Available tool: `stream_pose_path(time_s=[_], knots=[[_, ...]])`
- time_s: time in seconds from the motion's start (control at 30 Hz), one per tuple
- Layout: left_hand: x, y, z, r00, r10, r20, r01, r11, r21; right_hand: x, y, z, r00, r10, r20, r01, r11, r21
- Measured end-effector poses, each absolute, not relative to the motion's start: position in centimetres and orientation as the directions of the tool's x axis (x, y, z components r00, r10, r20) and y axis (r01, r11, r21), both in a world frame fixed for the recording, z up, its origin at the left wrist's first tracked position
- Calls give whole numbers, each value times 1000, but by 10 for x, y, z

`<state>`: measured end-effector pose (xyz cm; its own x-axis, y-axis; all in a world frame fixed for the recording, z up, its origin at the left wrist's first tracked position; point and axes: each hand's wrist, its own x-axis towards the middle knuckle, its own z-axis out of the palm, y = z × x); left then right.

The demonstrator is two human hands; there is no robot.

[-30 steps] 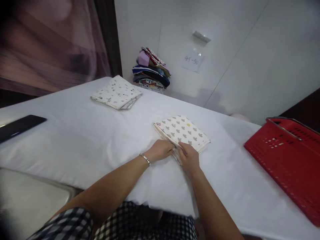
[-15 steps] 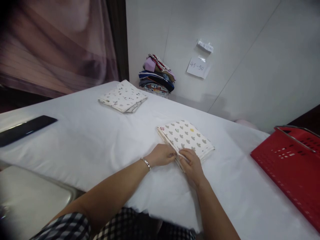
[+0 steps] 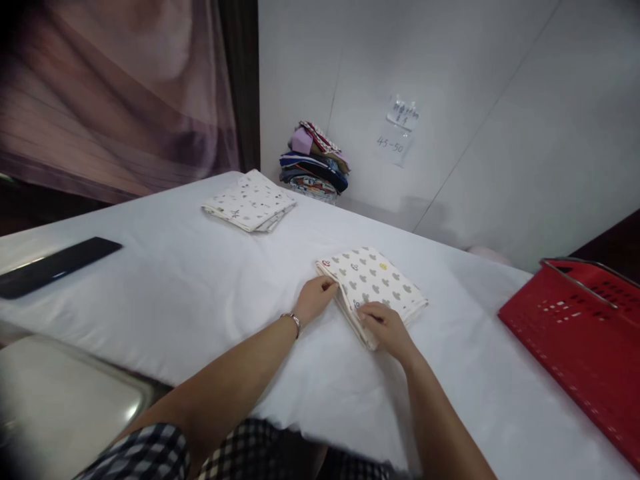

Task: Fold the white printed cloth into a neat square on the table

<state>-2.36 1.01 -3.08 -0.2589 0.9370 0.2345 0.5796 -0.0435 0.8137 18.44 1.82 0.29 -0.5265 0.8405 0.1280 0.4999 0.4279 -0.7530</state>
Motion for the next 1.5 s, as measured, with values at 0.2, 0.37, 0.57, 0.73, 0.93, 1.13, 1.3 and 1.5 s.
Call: stream_pose_path(time_s=[0.2, 0.37, 0.57, 0.73, 0.93, 1.13, 1.3, 1.5], knots=[[-25, 12, -32, -349, 919, 185, 527, 29, 850, 180, 64, 11, -348, 912, 217, 597, 394, -699], [-27, 14, -33, -392, 907, 156, 517, 76, 853, 164, 94, -8, -511, 805, 301, 689, 593, -417], [-27, 14, -33, -350, 925, 145, 586, 95, 805, 149, 101, -17, -626, 761, 172, 734, 649, -200], [-26, 12, -31, -318, 932, 174, 625, 68, 778, 114, 112, -3, -657, 704, 269, 658, 710, -253], [-26, 13, -36, -302, 936, 183, 656, 65, 752, 76, 132, -14, -693, 712, 110, 688, 700, -195], [-25, 14, -37, -316, 933, 176, 656, 81, 751, 80, 138, -21, -671, 739, 55, 715, 665, -218], [-25, 13, -36, -288, 941, 177, 662, 63, 747, 84, 139, -18, -673, 739, 18, 726, 665, -173], [-26, 11, -33, -317, 894, 317, 646, -41, 762, 88, 131, -12, -651, 759, 3, 731, 628, -267]])
